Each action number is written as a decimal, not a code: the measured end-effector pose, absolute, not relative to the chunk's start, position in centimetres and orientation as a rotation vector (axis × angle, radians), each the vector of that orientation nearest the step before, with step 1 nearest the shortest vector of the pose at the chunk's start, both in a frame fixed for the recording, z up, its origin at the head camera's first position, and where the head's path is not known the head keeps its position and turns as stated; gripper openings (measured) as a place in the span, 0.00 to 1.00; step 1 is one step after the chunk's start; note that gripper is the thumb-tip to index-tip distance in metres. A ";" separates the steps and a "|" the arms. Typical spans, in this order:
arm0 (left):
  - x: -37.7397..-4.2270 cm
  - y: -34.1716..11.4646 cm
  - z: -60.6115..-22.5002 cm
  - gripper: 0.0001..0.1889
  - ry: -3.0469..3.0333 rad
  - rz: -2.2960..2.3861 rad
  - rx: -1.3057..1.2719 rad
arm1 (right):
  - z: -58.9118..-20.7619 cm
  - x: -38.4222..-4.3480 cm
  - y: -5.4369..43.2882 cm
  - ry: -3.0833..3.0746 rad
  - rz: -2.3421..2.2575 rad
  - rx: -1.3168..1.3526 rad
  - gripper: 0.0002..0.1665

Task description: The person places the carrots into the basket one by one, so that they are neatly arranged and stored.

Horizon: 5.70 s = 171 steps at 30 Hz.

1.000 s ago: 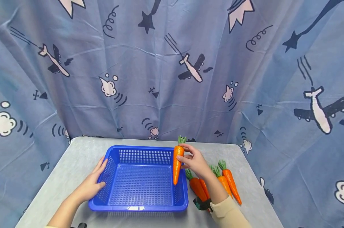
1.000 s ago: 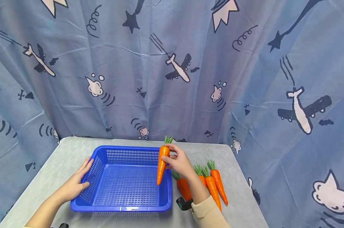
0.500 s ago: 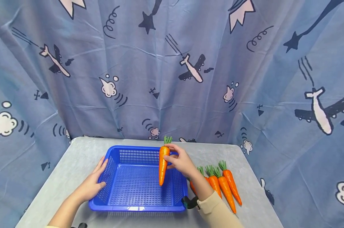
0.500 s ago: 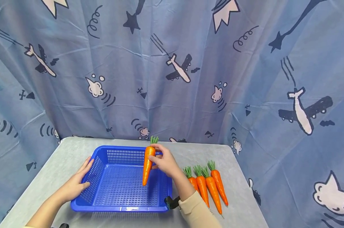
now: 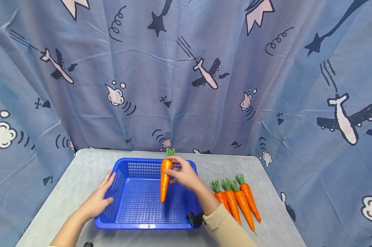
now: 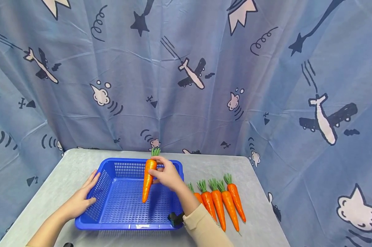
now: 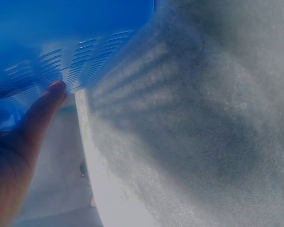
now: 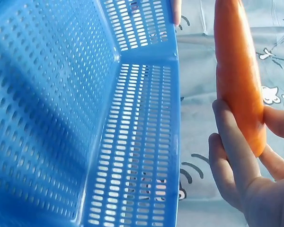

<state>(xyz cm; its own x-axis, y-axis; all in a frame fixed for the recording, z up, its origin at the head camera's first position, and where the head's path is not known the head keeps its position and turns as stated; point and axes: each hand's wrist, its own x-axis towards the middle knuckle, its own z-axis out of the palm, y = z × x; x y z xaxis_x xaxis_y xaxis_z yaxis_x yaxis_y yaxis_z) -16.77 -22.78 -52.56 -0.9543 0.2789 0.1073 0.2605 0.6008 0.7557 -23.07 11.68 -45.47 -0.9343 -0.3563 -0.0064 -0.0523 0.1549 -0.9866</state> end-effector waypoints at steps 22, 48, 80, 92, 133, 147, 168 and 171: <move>-16.9 -22.7 -52.8 0.48 2.791 1.338 0.465 | -46.4 -25.0 6.1 2.052 -1.866 -0.408 0.27; -17.0 -22.5 -52.7 0.46 2.820 1.273 0.487 | -50.4 -25.0 -1.4 1.996 -1.674 -0.317 0.24; -17.0 -22.7 -52.4 0.46 2.778 1.313 0.447 | -52.9 -24.5 -3.5 1.972 -1.461 -0.211 0.30; -17.0 -22.9 -52.6 0.47 2.789 1.303 0.466 | -50.4 -24.8 -2.1 2.055 -1.432 -0.203 0.31; -17.0 -22.8 -52.7 0.48 2.779 1.348 0.489 | -44.4 -22.4 10.7 2.064 -1.690 -0.340 0.30; -17.0 -22.5 -52.7 0.48 2.784 1.323 0.484 | -44.2 -21.5 15.4 2.143 -1.750 -0.326 0.36; -16.5 -22.7 -52.5 0.47 2.813 1.343 0.506 | -45.8 -21.3 22.1 2.256 -1.778 -0.164 0.34; -16.5 -22.8 -52.6 0.47 2.815 1.342 0.513 | -46.0 -21.2 23.1 2.279 -1.770 -0.151 0.33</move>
